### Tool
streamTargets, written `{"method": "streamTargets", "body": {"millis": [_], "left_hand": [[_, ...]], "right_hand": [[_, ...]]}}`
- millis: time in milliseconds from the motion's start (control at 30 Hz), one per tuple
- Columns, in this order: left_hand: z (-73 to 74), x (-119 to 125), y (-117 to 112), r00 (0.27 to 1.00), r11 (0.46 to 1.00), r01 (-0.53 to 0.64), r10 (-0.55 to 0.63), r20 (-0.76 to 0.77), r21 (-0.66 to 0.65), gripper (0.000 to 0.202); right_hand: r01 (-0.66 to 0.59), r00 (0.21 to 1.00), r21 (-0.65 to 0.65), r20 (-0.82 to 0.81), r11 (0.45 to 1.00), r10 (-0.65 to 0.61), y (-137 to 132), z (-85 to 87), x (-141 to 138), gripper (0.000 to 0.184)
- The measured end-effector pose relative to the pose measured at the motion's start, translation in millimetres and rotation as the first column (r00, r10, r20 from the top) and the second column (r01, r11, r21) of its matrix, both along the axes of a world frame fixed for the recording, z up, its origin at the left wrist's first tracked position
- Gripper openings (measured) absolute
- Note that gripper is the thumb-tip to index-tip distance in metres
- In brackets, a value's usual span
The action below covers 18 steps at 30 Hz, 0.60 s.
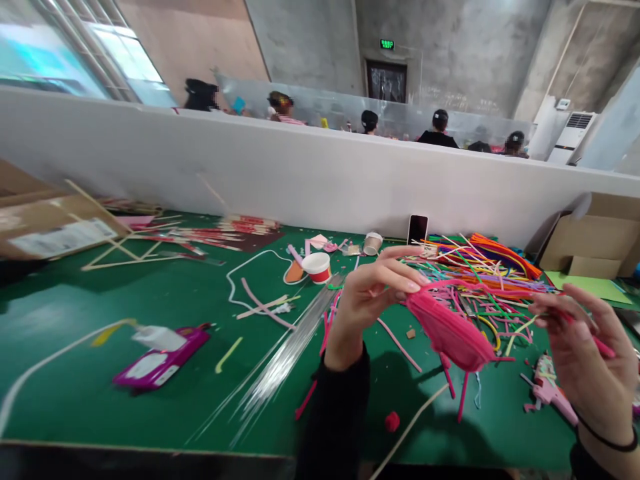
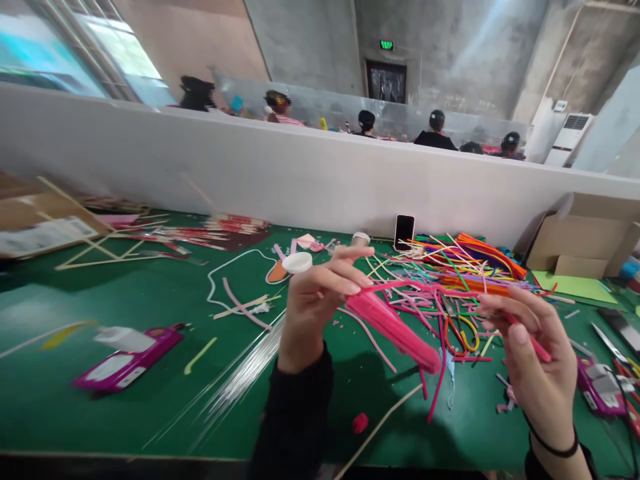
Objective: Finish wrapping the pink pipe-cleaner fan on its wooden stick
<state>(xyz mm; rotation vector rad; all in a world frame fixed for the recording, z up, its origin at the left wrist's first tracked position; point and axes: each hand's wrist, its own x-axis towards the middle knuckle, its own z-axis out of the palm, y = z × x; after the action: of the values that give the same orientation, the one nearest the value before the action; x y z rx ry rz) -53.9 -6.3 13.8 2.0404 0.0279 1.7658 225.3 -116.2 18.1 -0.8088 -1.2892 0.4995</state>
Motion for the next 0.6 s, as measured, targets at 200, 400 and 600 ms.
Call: {"method": "streamTargets", "body": {"millis": [200,400,600], "left_hand": [[-10.9,13,20,0.962,0.963,-0.217,0.238,0.131,-0.159,0.015],[-3.5,25,2,0.955,0.962,-0.222,0.248,0.166,-0.158,0.017],[7.2,29,-27,0.980,0.950,-0.097,0.144,0.140,-0.298,0.022]], "right_hand": [[-0.200,0.945,-0.183,0.224,0.963,0.239,4,-7.5,-6,0.030],[0.048,0.996,-0.238,0.082,0.970,-0.029,6,-35.0,-21,0.048],[0.174,0.936,-0.349,0.350,0.921,-0.044,10,-54.3,-5,0.025]]}}
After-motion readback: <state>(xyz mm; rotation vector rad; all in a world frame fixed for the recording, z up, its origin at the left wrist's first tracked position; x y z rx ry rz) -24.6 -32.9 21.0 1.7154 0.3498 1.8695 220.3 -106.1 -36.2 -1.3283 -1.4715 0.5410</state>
